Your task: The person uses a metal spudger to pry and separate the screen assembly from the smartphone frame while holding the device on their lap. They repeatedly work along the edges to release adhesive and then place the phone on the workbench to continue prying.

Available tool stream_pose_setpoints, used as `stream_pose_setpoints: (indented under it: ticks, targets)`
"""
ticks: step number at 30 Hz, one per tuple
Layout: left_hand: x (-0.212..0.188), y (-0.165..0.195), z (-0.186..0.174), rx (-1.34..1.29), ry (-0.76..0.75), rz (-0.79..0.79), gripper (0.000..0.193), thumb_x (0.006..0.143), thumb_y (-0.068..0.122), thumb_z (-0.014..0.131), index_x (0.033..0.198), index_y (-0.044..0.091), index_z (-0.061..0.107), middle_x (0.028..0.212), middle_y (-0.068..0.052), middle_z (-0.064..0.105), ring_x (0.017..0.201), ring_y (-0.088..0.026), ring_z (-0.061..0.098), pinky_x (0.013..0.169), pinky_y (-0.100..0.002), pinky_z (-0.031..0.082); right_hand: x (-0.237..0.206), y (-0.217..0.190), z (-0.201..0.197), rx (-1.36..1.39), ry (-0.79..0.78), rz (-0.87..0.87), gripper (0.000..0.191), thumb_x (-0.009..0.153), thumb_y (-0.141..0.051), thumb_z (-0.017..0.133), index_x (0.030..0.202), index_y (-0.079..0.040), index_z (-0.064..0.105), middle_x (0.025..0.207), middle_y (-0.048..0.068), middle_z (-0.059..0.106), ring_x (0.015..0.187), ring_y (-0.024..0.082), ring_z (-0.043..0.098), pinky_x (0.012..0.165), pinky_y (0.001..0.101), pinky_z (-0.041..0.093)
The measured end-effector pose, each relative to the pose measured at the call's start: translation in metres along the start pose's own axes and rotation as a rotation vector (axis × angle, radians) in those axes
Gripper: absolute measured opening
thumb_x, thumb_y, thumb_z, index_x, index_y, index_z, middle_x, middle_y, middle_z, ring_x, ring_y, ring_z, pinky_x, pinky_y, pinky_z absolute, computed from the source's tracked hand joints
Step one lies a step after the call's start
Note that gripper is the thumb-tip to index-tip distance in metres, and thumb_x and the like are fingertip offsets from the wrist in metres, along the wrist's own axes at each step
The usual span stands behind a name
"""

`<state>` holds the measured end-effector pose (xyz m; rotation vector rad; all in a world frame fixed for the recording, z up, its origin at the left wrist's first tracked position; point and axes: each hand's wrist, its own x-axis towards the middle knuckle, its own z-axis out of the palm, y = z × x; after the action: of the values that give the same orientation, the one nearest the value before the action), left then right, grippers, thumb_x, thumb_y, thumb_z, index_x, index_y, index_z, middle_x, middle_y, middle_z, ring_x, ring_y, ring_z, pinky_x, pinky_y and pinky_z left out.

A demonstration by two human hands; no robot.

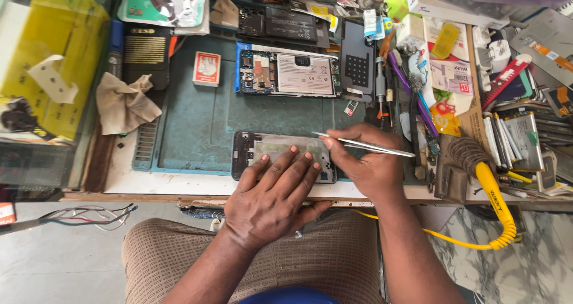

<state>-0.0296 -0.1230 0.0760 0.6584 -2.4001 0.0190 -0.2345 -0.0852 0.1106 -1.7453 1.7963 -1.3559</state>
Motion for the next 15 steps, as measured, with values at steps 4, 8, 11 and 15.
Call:
stream_pose_setpoints:
  ticks: [4,8,11,15]
  targets:
    - [-0.001,-0.001,0.002,0.042,0.017,0.014,0.060,0.095,0.066,0.061,0.129,0.018,0.070,0.136,-0.001,0.067,0.133,-0.017,0.059,0.105,-0.044,0.049,0.003,-0.009,0.003,0.096,-0.009,-0.033,0.014,0.097,-0.005,0.074,0.110,0.002,0.073,0.101,0.010,0.079,0.095,0.012,0.076,0.083,0.0255,0.061]
    - [-0.002,-0.002,0.002,0.056,0.004,0.024,0.061,0.095,0.067,0.060,0.129,0.017,0.071,0.136,-0.002,0.066,0.133,-0.016,0.059,0.104,-0.044,0.049,0.009,-0.014,0.020,0.173,-0.079,-0.005,0.014,0.094,-0.004,0.073,0.107,0.002,0.072,0.100,0.010,0.079,0.091,0.010,0.076,0.079,0.0236,0.061]
    - [-0.001,-0.002,0.003,0.060,0.023,0.025,0.059,0.096,0.066,0.060,0.126,0.017,0.072,0.136,-0.004,0.066,0.133,-0.017,0.059,0.103,-0.043,0.049,0.015,-0.013,0.028,0.044,-0.070,0.047,0.010,0.092,-0.004,0.078,0.099,0.002,0.075,0.085,0.009,0.080,0.074,0.010,0.071,0.065,0.0240,0.056]
    - [-0.002,-0.001,0.004,0.048,0.002,0.018,0.057,0.095,0.067,0.060,0.122,0.019,0.073,0.134,-0.004,0.067,0.132,-0.018,0.059,0.103,-0.043,0.049,0.017,-0.011,0.027,0.107,-0.088,-0.002,0.009,0.094,-0.005,0.076,0.100,0.001,0.072,0.089,0.008,0.079,0.080,0.007,0.074,0.070,0.0227,0.059]
